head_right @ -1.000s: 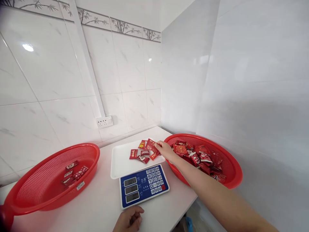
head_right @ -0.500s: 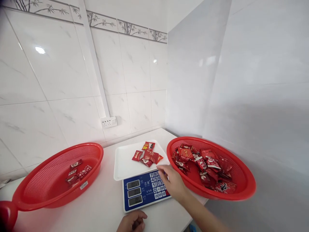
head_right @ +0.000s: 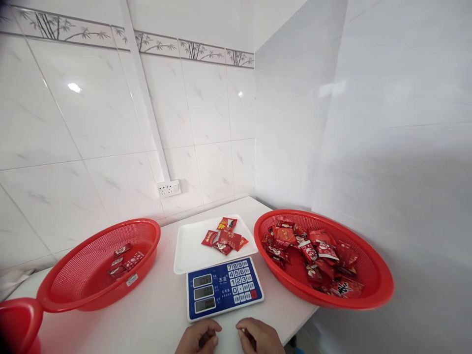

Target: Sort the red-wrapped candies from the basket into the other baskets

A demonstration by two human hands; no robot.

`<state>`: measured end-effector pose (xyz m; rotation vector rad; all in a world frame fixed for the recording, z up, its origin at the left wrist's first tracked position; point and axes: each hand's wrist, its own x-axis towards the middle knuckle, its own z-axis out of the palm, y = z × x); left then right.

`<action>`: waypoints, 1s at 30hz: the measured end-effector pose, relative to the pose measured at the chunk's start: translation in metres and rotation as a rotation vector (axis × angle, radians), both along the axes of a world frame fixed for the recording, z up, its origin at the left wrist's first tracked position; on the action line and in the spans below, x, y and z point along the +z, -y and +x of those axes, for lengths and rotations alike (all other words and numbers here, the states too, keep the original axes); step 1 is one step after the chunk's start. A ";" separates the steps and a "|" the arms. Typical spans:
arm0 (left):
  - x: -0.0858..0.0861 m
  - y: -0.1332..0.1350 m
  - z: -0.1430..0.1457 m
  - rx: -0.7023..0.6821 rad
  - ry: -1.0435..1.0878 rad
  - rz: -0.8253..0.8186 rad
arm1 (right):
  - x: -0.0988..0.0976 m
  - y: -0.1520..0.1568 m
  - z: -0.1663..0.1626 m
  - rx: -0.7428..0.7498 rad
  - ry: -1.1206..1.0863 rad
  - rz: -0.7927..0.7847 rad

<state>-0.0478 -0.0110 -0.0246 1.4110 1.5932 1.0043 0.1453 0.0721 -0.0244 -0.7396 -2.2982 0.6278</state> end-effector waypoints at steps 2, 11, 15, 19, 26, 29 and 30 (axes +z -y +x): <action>0.010 0.002 0.003 -0.019 -0.082 0.003 | 0.000 0.001 -0.001 0.001 0.008 0.048; 0.113 -0.020 0.025 -0.069 -0.433 0.300 | -0.003 0.006 0.002 0.015 -0.022 0.315; 0.146 -0.068 0.022 0.016 -0.690 0.345 | -0.001 0.008 0.006 0.057 -0.016 0.317; 0.158 -0.121 0.015 0.000 -0.829 0.329 | -0.001 0.009 0.008 0.058 -0.026 0.271; 0.168 -0.184 0.012 -0.101 -0.871 0.143 | 0.004 0.009 0.009 0.076 -0.030 0.234; 0.174 -0.190 0.014 -0.064 -0.840 0.094 | 0.005 0.009 0.011 0.082 -0.057 0.277; 0.177 -0.190 0.014 -0.044 -0.821 0.088 | 0.006 0.009 0.011 0.084 -0.060 0.291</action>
